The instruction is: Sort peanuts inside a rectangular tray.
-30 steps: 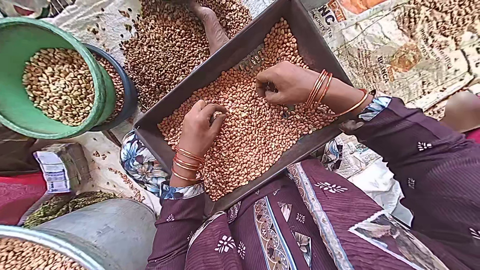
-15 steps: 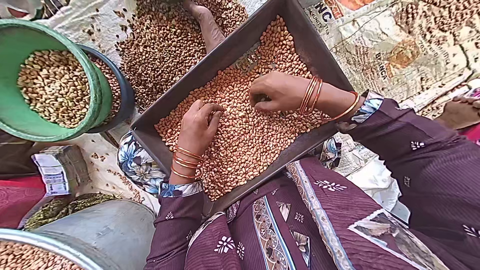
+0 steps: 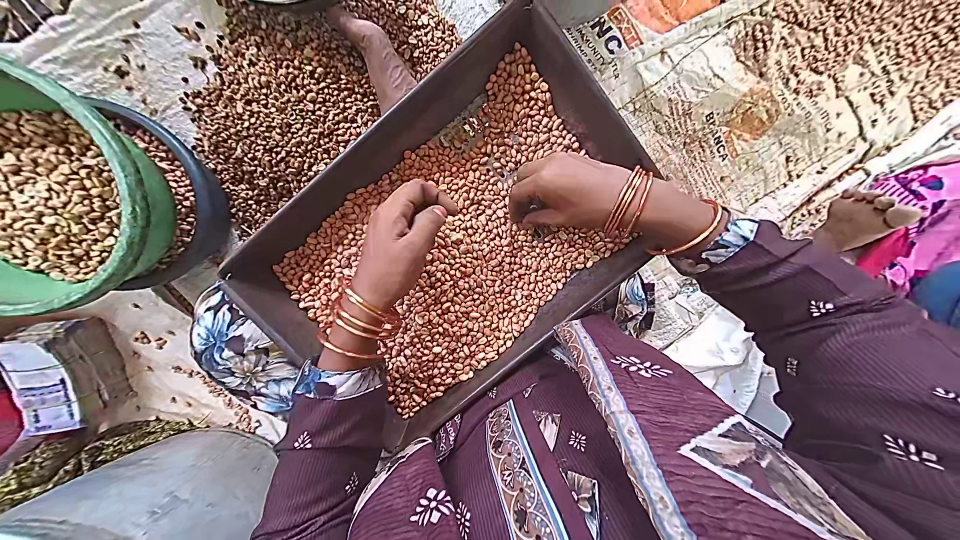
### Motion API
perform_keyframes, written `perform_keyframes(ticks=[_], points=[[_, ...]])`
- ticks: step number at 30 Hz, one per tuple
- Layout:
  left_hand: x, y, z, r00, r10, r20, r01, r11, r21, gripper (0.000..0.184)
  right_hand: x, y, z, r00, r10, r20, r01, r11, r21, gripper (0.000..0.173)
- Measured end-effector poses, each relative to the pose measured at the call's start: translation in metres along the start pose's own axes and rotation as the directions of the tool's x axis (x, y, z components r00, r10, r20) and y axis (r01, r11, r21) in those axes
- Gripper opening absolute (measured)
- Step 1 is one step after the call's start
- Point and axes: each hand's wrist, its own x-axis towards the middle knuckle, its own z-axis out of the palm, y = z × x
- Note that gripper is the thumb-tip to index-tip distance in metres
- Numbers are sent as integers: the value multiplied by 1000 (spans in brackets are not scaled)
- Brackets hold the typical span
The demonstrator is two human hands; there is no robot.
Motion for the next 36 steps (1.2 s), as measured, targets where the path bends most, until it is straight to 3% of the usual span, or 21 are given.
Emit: perform_keyframes(ticks=[2,4,10,14,16,18,20,22,23,25,28,33,36], points=[[11,6,15,996,89,30,-94,943,320,23,0,-6,1,999,48,15,-47,998,-49,8],[23,4,29,984,160,78,-177,854,489,21,0,-12,0,996,84,21,-81,993,-85,9],[38,-3,50,976,145,165,-218,723,656,24,-1,-18,-4,991,123,52,-115,985,-126,10],[40,-2,51,978,111,174,-200,718,667,24,-4,-13,-2,998,56,27,-52,990,-134,13],[40,-3,46,981,128,143,-190,762,619,24,-6,-13,-2,999,42,21,-38,989,-142,14],[39,-3,41,985,167,32,-163,875,456,21,-8,-13,0,1000,29,3,-29,988,-151,13],[38,1,35,998,48,-48,-42,993,114,15,-9,-11,3,1000,-7,-28,2,985,-173,11],[38,4,33,999,-53,-5,51,987,-155,18,-9,-10,6,998,-38,-51,27,981,-191,10],[37,5,32,998,-53,19,55,991,-126,20,-9,-9,6,998,-38,-54,27,980,-195,10],[33,6,36,997,37,63,-46,987,152,21,-8,-10,6,998,-25,-63,12,979,-204,11],[29,2,51,971,174,161,-230,855,465,19,-8,-12,6,998,3,-68,-19,973,-230,10],[17,12,66,968,101,231,-235,689,685,18,-8,-15,10,997,17,-73,-38,956,-292,11],[25,6,75,971,96,218,-226,662,715,22,-7,-17,16,996,5,-94,-38,934,-354,14]])
